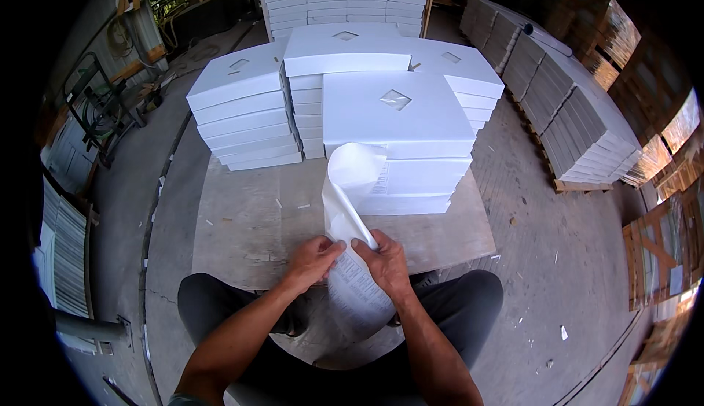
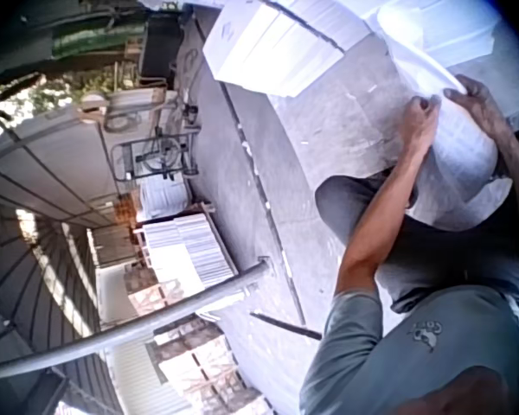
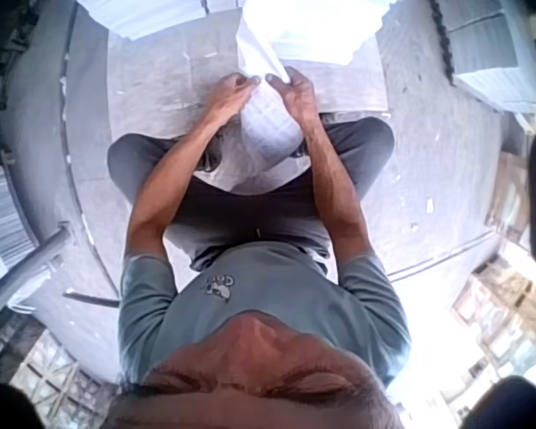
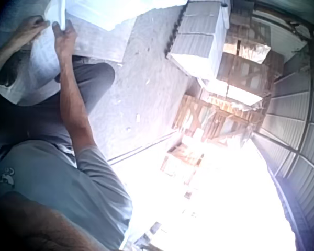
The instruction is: The person sits in a warehouse and applies printed labels to the sides of stacked white boxes. They peel labels from a sheet, align them on the box, and smooth them down by hand, repeating the process for multiple boxes.
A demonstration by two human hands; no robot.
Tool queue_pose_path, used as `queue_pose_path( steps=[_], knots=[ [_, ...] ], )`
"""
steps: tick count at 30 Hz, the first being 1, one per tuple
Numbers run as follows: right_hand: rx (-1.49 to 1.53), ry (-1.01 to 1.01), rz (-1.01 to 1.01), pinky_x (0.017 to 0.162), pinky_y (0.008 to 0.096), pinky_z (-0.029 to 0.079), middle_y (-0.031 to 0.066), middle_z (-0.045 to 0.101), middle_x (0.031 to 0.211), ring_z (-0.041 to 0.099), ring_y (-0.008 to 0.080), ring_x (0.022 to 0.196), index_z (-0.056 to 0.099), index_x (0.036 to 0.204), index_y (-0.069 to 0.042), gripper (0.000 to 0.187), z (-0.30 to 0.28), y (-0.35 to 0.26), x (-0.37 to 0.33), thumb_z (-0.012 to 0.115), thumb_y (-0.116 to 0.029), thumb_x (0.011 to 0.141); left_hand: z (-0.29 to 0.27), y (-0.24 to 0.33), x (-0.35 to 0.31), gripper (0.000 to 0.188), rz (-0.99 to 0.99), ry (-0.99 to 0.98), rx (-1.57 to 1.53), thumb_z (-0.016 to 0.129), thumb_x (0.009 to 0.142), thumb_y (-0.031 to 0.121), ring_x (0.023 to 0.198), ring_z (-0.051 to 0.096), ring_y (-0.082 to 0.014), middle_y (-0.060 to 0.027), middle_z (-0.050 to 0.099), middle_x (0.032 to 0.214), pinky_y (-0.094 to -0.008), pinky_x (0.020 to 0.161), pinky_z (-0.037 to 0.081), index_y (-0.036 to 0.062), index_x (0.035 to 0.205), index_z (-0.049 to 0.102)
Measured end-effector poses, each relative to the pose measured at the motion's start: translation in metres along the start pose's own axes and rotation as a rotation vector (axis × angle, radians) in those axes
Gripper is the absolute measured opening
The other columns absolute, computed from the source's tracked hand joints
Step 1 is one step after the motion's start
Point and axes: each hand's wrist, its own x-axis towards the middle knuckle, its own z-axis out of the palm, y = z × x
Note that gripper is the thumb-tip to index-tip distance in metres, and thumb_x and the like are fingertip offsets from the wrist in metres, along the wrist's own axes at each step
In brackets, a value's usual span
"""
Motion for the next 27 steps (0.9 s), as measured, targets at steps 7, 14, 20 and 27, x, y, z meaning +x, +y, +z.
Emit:
queue_pose_path(
  steps=[7, 14, 20, 27],
  knots=[
    [0.007, 0.027, 0.039, 0.068, 0.0262, 0.049, 0.0021, 0.068, 0.084, 0.058, 0.0082, 0.076, 0.071, 0.103, 0.001, 0.024, -0.010, -0.001, 0.005, 0.072, -0.020, 0.092, -0.013, 0.005, -0.006, 0.021, -0.042, -0.180, -0.300, 0.062, 0.097, 0.023, 0.059, 0.056, -0.0088, -0.0031, 0.065, 0.080, -0.0248, 0.050, 0.045, 0.0022, 0.098, 0.066],
    [0.190, 0.009, 0.108, 0.073, 0.0274, 0.052, 0.0052, 0.072, 0.091, 0.064, 0.0113, 0.079, 0.071, 0.112, 0.002, 0.029, -0.027, -0.017, 0.008, 0.076, -0.016, 0.089, -0.053, 0.029, -0.009, 0.020, -0.118, -0.380, -0.333, 0.063, 0.094, 0.020, 0.078, 0.063, -0.0130, -0.0067, 0.070, 0.093, -0.0285, 0.069, 0.052, 0.0020, 0.101, 0.068],
    [0.251, -0.113, 0.177, 0.079, 0.0315, 0.057, 0.0115, 0.073, 0.099, 0.070, 0.0178, 0.086, 0.068, 0.119, 0.004, 0.038, -0.041, -0.026, 0.008, 0.078, -0.013, 0.087, -0.087, 0.045, -0.020, 0.023, -0.040, -0.558, -0.330, 0.063, 0.095, 0.018, 0.090, 0.067, -0.0183, -0.0104, 0.072, 0.099, -0.0320, 0.081, 0.054, -0.0017, 0.106, 0.069],
    [0.265, -0.160, 0.224, 0.088, 0.0340, 0.058, 0.0151, 0.072, 0.109, 0.071, 0.0218, 0.094, 0.063, 0.126, 0.007, 0.048, -0.050, -0.030, 0.010, 0.079, -0.009, 0.084, -0.112, 0.052, -0.028, 0.024, 0.097, -0.658, -0.355, 0.061, 0.094, 0.007, 0.087, 0.069, -0.0223, -0.0144, 0.072, 0.097, -0.0353, 0.084, 0.056, -0.0069, 0.111, 0.068]
  ],
)
